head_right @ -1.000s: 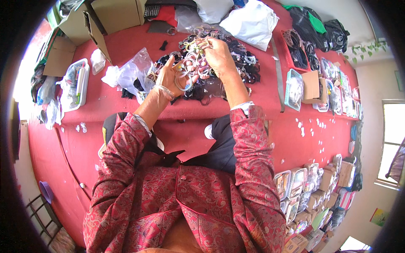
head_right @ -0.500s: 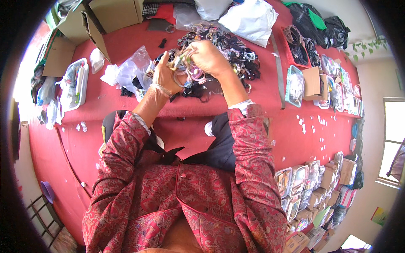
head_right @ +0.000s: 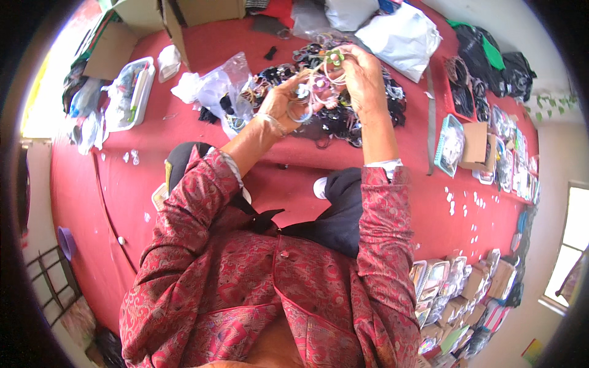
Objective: The person sits on the floor and sorts through a large pile of hair accessories, picking up individual items and placing them into a plastic bag. The person also briefly handles a hairbrush and a small green box before returning to the sorting task.
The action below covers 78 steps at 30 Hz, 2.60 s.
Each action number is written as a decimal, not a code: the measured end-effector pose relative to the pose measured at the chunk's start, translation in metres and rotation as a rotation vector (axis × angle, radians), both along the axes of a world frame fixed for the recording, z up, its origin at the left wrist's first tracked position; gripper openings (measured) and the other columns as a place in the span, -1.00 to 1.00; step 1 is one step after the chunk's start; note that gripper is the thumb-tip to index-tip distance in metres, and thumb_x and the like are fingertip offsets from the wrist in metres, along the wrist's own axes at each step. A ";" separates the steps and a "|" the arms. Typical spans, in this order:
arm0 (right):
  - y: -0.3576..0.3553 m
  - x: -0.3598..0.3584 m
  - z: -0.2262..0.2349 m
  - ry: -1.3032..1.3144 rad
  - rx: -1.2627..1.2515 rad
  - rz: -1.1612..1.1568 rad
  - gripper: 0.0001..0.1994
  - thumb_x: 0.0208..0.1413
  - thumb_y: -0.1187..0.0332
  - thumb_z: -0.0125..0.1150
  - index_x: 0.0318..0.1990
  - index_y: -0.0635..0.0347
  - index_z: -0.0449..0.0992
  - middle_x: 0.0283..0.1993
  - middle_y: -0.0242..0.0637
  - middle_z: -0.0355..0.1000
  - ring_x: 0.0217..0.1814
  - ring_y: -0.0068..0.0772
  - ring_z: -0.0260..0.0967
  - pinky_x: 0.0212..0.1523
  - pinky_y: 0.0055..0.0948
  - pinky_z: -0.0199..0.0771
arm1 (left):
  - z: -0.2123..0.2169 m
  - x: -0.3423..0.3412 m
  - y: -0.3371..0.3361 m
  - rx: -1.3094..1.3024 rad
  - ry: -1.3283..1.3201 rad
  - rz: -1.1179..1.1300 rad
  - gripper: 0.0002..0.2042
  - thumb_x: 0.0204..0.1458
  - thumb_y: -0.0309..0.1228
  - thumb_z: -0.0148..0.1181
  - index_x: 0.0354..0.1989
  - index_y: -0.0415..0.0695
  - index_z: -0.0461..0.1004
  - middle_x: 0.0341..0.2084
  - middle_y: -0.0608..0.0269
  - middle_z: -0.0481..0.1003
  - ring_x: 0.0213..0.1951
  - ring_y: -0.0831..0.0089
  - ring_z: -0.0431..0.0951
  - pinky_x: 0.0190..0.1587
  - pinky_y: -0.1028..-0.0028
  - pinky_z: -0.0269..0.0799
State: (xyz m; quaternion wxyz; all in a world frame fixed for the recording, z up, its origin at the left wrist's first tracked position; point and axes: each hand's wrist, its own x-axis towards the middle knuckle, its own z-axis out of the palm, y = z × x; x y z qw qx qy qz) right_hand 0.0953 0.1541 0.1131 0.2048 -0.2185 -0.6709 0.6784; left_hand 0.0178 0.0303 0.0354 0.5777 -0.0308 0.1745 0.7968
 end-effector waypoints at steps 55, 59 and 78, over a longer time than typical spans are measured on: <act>0.032 0.007 -0.026 -0.026 0.903 -0.100 -0.87 -0.27 0.38 0.11 -0.58 0.28 0.46 -0.61 -0.12 0.40 -0.56 -0.21 0.39 -0.48 -0.34 0.34 | -0.010 0.004 0.002 0.058 0.108 -0.128 -0.71 0.10 -0.29 -0.12 -0.10 -0.19 0.34 -0.22 0.12 0.45 -0.22 0.22 0.48 -0.20 0.28 0.48; 0.025 0.020 -0.009 0.054 0.213 0.039 -0.87 -0.13 0.43 0.00 -0.44 0.26 0.45 -0.60 -0.40 0.38 -0.64 -0.62 0.26 -0.65 -0.60 0.24 | -0.012 0.003 0.004 -0.004 0.139 -0.060 -0.74 0.09 -0.29 -0.07 -0.15 -0.18 0.34 -0.30 0.09 0.44 -0.23 0.18 0.48 -0.21 0.29 0.48; -0.009 0.009 -0.032 -0.418 1.101 -0.028 -0.87 -0.17 0.28 0.07 -0.52 0.10 0.46 -0.52 -0.15 0.41 -0.41 -0.07 0.39 -0.39 -0.19 0.36 | -0.022 0.001 -0.005 0.031 0.013 -0.222 -0.45 0.12 0.06 -0.48 0.00 -0.10 0.26 -0.18 0.15 0.42 -0.19 0.20 0.46 -0.19 0.13 0.44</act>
